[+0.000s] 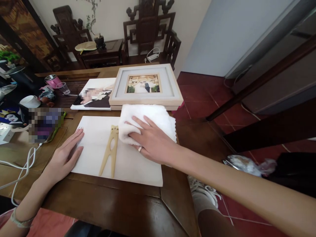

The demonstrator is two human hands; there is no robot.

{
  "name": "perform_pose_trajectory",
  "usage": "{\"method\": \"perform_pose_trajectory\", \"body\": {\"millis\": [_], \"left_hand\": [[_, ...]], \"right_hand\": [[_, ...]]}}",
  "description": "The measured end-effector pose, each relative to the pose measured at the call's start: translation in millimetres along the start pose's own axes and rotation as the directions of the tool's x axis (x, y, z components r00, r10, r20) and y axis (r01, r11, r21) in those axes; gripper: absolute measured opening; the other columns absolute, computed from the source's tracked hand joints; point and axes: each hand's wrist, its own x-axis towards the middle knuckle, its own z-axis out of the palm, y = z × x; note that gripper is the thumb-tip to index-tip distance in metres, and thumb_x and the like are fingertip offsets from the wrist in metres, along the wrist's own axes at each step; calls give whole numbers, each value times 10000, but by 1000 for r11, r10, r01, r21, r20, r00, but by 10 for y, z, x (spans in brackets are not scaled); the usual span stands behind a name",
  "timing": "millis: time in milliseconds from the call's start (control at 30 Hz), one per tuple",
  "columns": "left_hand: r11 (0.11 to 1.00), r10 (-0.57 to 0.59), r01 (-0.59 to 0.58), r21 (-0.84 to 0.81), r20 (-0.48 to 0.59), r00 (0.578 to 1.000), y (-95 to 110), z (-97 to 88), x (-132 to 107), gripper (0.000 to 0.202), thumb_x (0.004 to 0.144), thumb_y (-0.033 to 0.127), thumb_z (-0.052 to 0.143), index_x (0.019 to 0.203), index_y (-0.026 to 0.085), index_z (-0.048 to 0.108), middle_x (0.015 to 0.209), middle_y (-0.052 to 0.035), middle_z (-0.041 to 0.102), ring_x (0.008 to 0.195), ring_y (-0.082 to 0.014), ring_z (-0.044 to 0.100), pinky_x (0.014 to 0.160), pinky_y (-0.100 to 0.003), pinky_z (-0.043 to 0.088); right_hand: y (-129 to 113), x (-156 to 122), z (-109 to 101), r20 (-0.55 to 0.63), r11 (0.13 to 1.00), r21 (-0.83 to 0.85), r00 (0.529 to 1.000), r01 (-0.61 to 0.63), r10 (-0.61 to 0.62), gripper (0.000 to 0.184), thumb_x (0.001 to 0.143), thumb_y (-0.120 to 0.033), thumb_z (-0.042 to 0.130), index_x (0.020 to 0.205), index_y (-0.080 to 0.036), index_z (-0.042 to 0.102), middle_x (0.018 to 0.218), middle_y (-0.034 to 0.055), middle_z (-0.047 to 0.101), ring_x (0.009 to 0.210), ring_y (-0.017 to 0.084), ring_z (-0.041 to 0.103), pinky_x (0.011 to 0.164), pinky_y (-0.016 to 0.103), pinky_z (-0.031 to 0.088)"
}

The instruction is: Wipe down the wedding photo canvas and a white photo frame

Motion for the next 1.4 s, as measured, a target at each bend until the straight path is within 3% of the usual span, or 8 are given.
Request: {"method": "perform_pose_trajectory", "body": {"millis": [167,367,567,733,1033,1133,1300,1400], "left_hand": [[1000,-5,5,7,8,1000,12,-6,-3,468,974,320,442,1409,148,453,1505,-130,424,1417,-261,359,1181,-482,308],[1000,0,0,7,10,1000,-2,6,-13,481,975,318,439,1426,151,430,1521,-127,399,1424,-263,345,1187,-483,296],[1000,-7,7,11,23,1000,3,5,-9,481,978,327,431,1429,160,425,1527,-122,392,1427,-261,337,1186,-484,295],[1000,-6,5,13,11,1000,-5,1,-2,478,976,326,435,1417,141,438,1513,-136,410,1423,-259,346,1184,-477,300],[1000,14,-14,14,6,1000,-12,13,-11,473,975,309,439,1412,129,439,1507,-153,413,1423,-254,347,1179,-475,308],[1000,13,-13,15,13,1000,-13,9,-8,477,974,308,439,1417,132,436,1510,-151,409,1426,-259,343,1178,-478,308],[1000,-13,13,14,23,1000,-16,10,-17,485,975,325,437,1429,156,427,1521,-133,399,1428,-262,337,1182,-491,297],[1000,-12,12,2,23,1000,-24,13,-22,484,977,332,434,1430,161,428,1520,-129,400,1427,-265,339,1180,-500,299]], "right_hand": [[-442,-141,72,-41,998,-47,999,-36,34,359,733,-54,584,1067,-139,684,1469,205,444,1381,443,327,1059,681,338],[-1035,-408,-109,12,995,78,998,56,-57,203,785,-258,612,949,-186,708,1347,211,575,1258,433,510,980,589,482],[-677,-28,-69,110,985,164,993,-61,43,365,824,-88,495,1165,-116,622,1466,224,447,1418,389,285,1097,612,342],[-470,391,88,52,995,90,998,-52,48,368,896,-100,420,1227,-45,571,1510,265,353,1448,415,143,1121,658,225],[-1104,158,102,-20,956,28,956,294,-293,254,919,-218,468,976,-133,701,1406,268,488,1342,459,381,1043,703,303],[-1085,169,41,33,928,120,933,353,-359,253,890,-248,520,1051,-157,693,1430,235,479,1365,422,371,1079,663,290],[-620,545,47,147,984,92,976,150,-162,432,843,-186,568,1272,-155,605,1508,191,395,1432,385,252,1117,665,201],[-468,705,122,82,997,24,994,77,-78,423,868,-162,524,1284,-131,595,1513,194,387,1443,396,213,1110,690,182]]}}
